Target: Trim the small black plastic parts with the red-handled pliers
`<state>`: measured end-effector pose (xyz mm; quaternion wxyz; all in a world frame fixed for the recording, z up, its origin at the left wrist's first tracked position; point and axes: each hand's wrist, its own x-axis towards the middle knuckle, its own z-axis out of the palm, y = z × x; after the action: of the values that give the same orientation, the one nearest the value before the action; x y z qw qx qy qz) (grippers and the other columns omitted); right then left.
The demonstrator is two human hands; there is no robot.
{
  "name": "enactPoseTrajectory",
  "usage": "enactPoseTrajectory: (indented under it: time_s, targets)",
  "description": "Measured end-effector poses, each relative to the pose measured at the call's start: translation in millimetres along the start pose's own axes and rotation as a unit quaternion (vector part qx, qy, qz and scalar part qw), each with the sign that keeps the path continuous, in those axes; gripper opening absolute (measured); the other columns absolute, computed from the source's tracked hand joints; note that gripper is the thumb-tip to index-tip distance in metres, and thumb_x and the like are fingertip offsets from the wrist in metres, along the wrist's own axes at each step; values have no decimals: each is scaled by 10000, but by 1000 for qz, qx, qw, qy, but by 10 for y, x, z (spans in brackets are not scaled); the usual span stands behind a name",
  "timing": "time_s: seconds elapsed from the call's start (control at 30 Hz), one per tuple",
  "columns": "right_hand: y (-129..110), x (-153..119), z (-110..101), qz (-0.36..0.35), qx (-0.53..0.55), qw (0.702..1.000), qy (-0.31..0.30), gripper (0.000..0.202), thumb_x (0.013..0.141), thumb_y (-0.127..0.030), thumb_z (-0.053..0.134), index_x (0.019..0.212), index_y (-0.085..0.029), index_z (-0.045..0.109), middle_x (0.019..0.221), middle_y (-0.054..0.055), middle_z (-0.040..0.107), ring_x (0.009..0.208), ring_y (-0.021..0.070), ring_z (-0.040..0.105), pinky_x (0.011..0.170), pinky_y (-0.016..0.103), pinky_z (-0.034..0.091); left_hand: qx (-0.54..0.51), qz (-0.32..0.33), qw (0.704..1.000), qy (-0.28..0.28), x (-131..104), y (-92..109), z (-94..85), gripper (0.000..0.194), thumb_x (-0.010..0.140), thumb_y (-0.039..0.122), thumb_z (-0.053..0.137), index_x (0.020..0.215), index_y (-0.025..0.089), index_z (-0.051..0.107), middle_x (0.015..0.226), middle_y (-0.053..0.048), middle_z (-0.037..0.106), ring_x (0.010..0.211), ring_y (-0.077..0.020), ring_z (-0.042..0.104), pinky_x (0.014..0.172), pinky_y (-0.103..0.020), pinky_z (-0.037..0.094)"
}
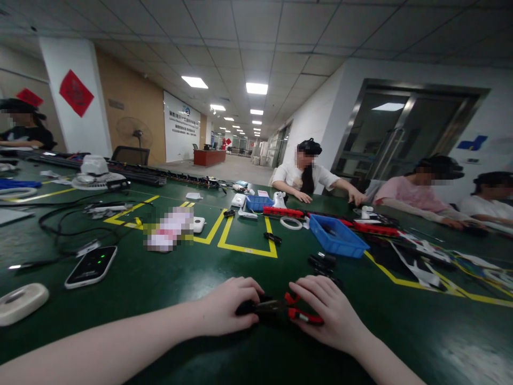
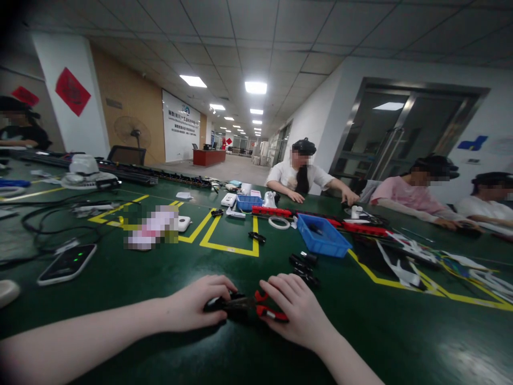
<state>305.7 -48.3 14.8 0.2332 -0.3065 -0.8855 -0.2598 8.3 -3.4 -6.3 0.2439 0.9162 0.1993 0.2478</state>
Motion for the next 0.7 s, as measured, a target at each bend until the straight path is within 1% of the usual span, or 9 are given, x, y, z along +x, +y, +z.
enactPoseTrajectory:
  time_s: [0.1, 0.17, 0.23, 0.33, 0.47, 0.57, 0.7]
  targets:
    - [12, -6, 11, -26, -46, 998, 30, 467, 891, -289, 641, 1339, -173, 576, 1177, 122, 695, 1152, 274, 628, 1006, 459, 485, -6, -5, 1000, -3, 1, 20, -13, 136, 865, 203, 703, 983, 194, 635, 1234, -63, 645, 1096, -237, 637, 978, -366, 494]
    - [18, -11, 14, -21, -62, 997, 42, 441, 908, -277, 616, 1333, -165, 578, 1200, 134, 680, 1216, 296, 591, 1041, 481, 458, -7, -9, 1000, -6, -1, 35, -22, 131, 869, 192, 694, 987, 193, 635, 1229, -62, 645, 1097, -238, 634, 981, -374, 495]
    - [25, -13, 11, -5, -55, 998, 38, 436, 916, -289, 599, 1331, -158, 569, 1227, 148, 664, 1247, 310, 568, 1042, 494, 460, -9, -12, 1000, -7, -5, 46, -29, 127, 872, 190, 691, 987, 194, 636, 1236, -61, 641, 1106, -240, 631, 994, -384, 488]
    - [35, -14, 1, 10, -19, 1000, 11, 462, 918, -323, 594, 1338, -137, 543, 1242, 167, 653, 1226, 315, 578, 1011, 501, 493, -16, -11, 1000, -9, -13, 49, -37, 123, 880, 192, 693, 990, 202, 640, 1247, -55, 634, 1125, -236, 627, 1004, -383, 481]
    - [27, -9, -3, 8, 27, 1000, -9, 467, 910, -364, 598, 1310, -130, 547, 1191, 168, 671, 1123, 293, 632, 946, 472, 540, -13, -5, 1000, -18, -20, 37, -43, 128, 899, 210, 689, 1014, 209, 633, 1248, -56, 633, 1144, -234, 619, 1008, -387, 470]
    - [7, 0, 5, -5, 33, 999, -9, 471, 891, -402, 633, 1280, -141, 572, 1152, 156, 688, 1110, 294, 644, 981, 490, 527, -7, 4, 1000, -21, -23, 14, -37, 131, 905, 226, 691, 1021, 209, 632, 1242, -56, 633, 1127, -232, 618, 988, -383, 472]
    - [5, 2, 23, -16, 22, 1000, -10, 488, 866, -431, 673, 1252, -143, 598, 1112, 143, 709, 1131, 313, 645, 1045, 553, 482, -5, 10, 1000, -25, -25, -14, -23, 141, 915, 222, 684, 1045, 214, 630, 1245, -47, 632, 1118, -226, 616, 983, -378, 464]
